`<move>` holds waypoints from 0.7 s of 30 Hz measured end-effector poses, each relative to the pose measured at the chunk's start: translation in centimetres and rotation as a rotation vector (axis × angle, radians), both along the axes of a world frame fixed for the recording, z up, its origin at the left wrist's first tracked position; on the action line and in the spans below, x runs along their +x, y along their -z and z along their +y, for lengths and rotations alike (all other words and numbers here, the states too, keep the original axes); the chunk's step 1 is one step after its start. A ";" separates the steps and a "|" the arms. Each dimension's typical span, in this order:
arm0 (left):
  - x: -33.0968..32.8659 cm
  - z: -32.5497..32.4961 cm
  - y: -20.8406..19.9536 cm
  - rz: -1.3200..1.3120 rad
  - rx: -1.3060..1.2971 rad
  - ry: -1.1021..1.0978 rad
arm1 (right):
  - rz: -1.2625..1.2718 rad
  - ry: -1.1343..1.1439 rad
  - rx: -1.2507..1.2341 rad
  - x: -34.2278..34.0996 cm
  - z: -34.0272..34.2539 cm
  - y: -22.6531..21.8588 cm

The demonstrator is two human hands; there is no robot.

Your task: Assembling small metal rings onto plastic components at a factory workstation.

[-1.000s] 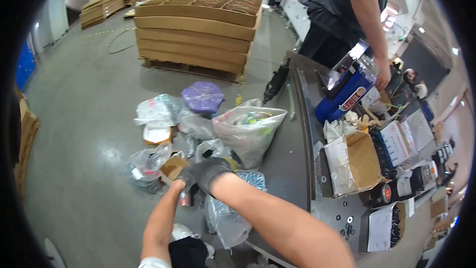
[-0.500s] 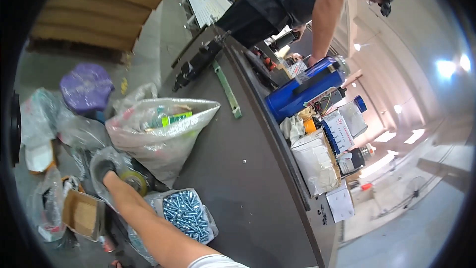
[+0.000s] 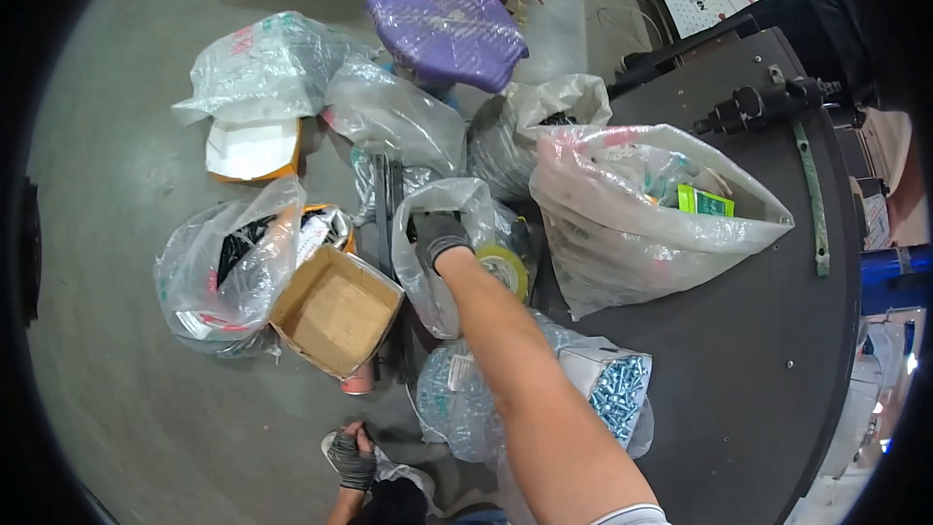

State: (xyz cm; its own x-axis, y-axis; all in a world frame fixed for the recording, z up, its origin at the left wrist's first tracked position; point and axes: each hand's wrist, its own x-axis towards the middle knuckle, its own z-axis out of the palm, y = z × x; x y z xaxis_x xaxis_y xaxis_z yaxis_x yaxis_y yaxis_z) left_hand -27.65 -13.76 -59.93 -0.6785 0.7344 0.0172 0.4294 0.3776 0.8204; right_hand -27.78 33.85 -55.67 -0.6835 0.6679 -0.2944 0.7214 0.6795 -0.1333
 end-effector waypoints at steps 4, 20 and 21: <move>0.5 0.3 -0.7 -0.055 -0.039 -0.008 | 0.049 0.071 -0.011 1.2 2.3 0.6; 9.4 7.8 0.8 -0.618 0.241 0.158 | 0.220 0.486 -0.045 -4.5 -0.1 -0.6; 11.1 10.7 -1.3 -0.675 0.289 0.224 | 0.118 0.482 -0.064 -1.0 3.4 -1.3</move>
